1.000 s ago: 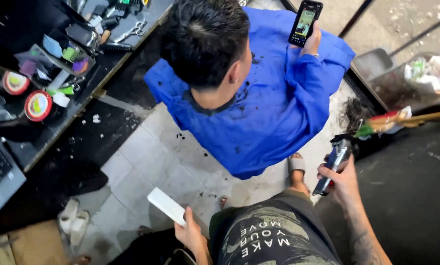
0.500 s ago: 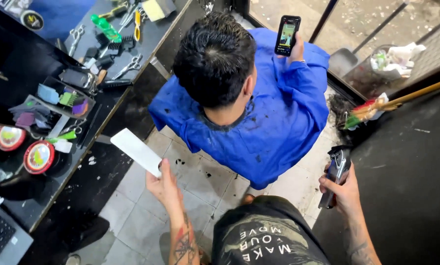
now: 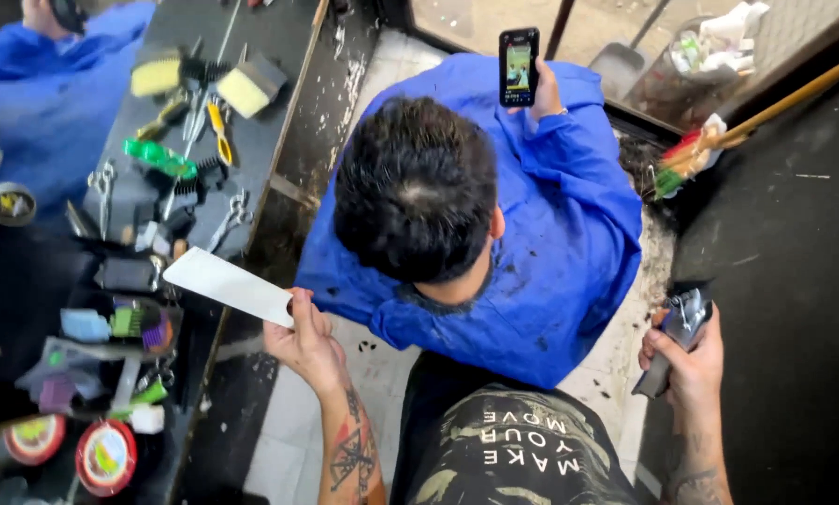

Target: A barber is using electric clippers and a comb to cut and style a client's hair.

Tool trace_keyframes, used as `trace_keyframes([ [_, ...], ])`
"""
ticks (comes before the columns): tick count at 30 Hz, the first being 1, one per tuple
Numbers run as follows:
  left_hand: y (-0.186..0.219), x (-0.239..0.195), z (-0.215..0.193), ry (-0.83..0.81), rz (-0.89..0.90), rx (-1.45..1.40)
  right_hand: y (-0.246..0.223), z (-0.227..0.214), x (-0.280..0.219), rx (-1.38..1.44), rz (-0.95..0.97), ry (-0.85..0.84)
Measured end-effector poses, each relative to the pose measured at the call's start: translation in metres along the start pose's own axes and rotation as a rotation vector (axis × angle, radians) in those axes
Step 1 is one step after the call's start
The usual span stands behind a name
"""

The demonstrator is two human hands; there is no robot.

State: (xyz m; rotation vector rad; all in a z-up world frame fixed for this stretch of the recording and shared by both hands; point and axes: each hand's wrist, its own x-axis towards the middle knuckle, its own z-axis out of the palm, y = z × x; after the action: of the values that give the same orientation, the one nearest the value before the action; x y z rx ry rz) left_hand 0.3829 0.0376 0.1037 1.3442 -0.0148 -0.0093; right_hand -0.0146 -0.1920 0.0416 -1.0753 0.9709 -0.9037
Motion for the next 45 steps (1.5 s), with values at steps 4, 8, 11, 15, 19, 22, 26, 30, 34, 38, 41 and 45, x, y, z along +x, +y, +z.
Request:
trace_keyframes([
  [4,0.013,0.065,0.029,-0.081,-0.009,0.033,-0.006,0.039,-0.017,-0.015,-0.054,0.125],
  [8,0.036,0.104,0.057,-0.218,0.037,0.079,-0.001,0.056,-0.035,-0.036,-0.058,0.187],
  [11,0.052,0.111,0.069,-0.344,0.043,0.103,0.011,0.054,-0.046,0.043,-0.112,0.171],
  [15,0.068,0.095,0.062,-0.396,0.086,0.245,0.003,0.059,-0.047,-0.007,-0.142,0.129],
  [19,0.087,0.055,0.041,-0.503,0.111,0.379,-0.01,0.055,-0.039,-0.146,0.014,0.024],
  [22,0.099,0.029,0.038,-0.605,0.197,0.368,-0.034,0.048,-0.033,-0.511,0.106,-0.139],
  [26,0.136,0.001,0.059,-0.717,0.529,0.515,-0.039,0.053,-0.02,-0.596,0.045,-0.206],
  [30,0.129,-0.001,0.075,-0.775,0.863,0.739,-0.048,0.077,-0.018,-0.536,0.22,-0.356],
  [34,0.113,-0.005,0.087,-0.738,0.8,1.024,-0.043,0.112,-0.015,-0.39,0.315,-0.565],
  [38,0.088,-0.006,0.09,-0.713,0.859,1.075,-0.037,0.144,-0.008,-0.315,0.269,-0.681],
  [41,0.073,0.0,0.099,-0.607,0.824,1.079,-0.055,0.169,-0.015,-0.345,0.25,-0.701],
  [45,0.046,0.015,0.106,-0.533,0.778,1.08,-0.054,0.182,-0.015,-0.396,0.201,-0.679],
])
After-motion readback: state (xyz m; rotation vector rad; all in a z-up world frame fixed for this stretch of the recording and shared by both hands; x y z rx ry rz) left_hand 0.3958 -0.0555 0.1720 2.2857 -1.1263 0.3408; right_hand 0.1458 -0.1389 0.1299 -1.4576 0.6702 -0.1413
